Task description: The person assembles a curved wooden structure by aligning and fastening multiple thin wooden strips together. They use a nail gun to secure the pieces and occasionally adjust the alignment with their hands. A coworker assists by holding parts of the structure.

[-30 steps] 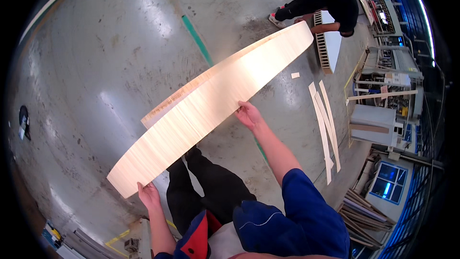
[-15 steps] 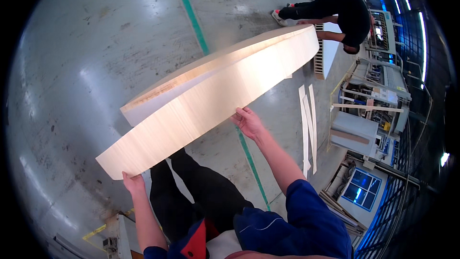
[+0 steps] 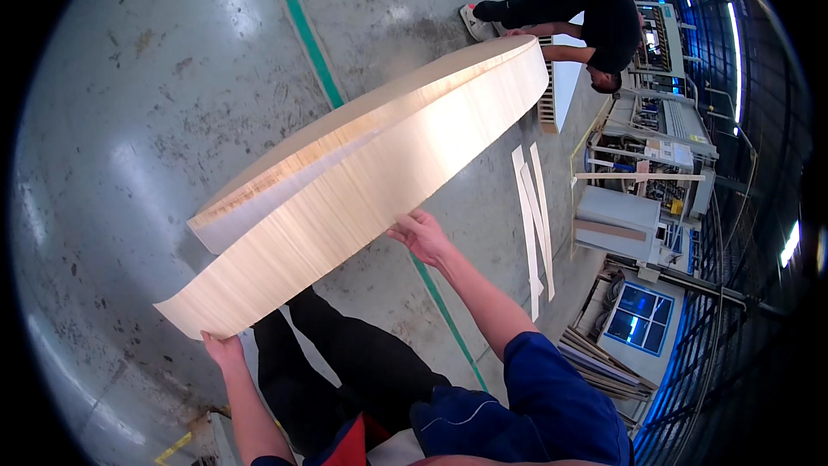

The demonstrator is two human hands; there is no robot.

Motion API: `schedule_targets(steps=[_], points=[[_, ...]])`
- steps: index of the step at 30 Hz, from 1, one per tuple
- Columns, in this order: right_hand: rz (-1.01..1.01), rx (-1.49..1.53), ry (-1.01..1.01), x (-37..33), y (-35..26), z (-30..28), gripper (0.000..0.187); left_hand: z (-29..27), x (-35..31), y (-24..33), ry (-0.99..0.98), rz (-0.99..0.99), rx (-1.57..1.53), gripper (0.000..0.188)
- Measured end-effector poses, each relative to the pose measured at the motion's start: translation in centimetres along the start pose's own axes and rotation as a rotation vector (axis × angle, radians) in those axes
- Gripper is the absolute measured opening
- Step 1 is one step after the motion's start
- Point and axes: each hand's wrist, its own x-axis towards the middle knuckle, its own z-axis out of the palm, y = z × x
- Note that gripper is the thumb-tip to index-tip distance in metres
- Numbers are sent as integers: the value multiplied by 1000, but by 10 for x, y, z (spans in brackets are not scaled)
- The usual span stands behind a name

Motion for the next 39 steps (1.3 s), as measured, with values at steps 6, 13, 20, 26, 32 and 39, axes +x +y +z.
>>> schedule_targets(steps=[6, 13, 20, 26, 32, 39], points=[[-32, -18, 5, -25, -4, -6, 9, 20, -9, -7, -119, -22, 12, 46], [-93, -10, -28, -54, -23, -4, 9, 52, -35, -13, -254, -74, 59, 46], [-188, 16, -89, -79, -32, -21, 16, 70, -46, -22, -428, -37, 196, 42], [-241, -9, -89, -105, -43, -17, 18, 49, -35, -24, -542, 818, 1225, 62], [-223, -2, -130, -106, -40, -26, 16, 57, -43, -23, -535, 737, 1073, 70], [-119, 39, -79, -78, -28, -26, 16, 64, -35, -24, -315, 13, 197, 63]])
